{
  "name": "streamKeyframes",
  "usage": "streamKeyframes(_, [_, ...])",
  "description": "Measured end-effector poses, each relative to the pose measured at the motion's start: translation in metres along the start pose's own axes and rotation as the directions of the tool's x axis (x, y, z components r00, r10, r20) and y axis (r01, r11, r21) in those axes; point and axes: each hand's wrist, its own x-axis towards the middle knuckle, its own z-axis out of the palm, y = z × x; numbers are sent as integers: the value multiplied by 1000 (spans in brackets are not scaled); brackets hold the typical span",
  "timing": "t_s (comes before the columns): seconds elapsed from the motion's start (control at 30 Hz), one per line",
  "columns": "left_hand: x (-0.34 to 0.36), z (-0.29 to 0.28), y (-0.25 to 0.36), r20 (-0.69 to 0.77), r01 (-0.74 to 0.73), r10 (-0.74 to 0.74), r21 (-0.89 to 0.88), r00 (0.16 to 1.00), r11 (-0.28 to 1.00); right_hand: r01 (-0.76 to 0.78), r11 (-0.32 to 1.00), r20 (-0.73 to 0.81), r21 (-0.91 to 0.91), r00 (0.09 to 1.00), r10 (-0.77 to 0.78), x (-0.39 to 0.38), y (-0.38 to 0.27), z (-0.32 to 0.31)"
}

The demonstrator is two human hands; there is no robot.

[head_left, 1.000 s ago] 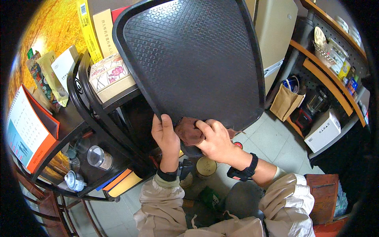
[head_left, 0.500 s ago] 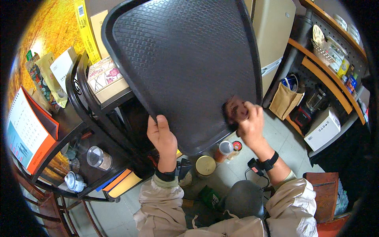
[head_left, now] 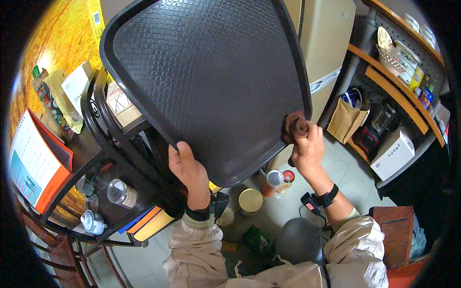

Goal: The person kneels and wipes a black plastic tray with a brown cloth, then places it on a shelf. They then wipe the lid and body of a cylindrical container and place it on the shelf, followed by wiping and placing a second cylindrical container.

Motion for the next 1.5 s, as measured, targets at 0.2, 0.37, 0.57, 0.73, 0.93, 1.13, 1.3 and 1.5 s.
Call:
streamKeyframes(0.2, [3, 0, -1, -17, 20, -20, -2, 1000, 1000, 143, 981, 59, 132, 987, -152, -8, -53, 3])
streamKeyframes(0.37, [4, 3, -1, -51, -5, 8, 67, 999, 998, 233, 943, 32, 239, 968, -247, -5, -86, 4])
streamKeyframes(0.57, [0, 10, -5, -45, 13, -11, 54, 999, 998, 393, 855, 37, 339, 902, -429, -9, -120, 3])
streamKeyframes(0.73, [2, 6, -6, -59, 49, -43, 101, 997, 994, 427, 843, 44, 328, 884, -465, -6, -117, -1])
streamKeyframes(0.93, [3, 9, -5, -81, 51, -48, 48, 996, 998, 486, 814, 71, 319, 844, -531, -4, -92, -11])
streamKeyframes(1.13, [-2, 28, 2, -112, -18, 17, -1, 994, 1000, 490, 830, 36, 266, 855, -517, -5, -67, -15])
streamKeyframes(1.3, [-3, 28, 9, -56, -55, 55, -14, 997, 998, 430, 894, 55, 126, 897, -439, -3, -41, -17])
streamKeyframes(1.5, [-4, 13, 11, 34, 3, -7, 117, 999, 993, 319, 945, 98, -75, 945, -311, 2, 0, -21])
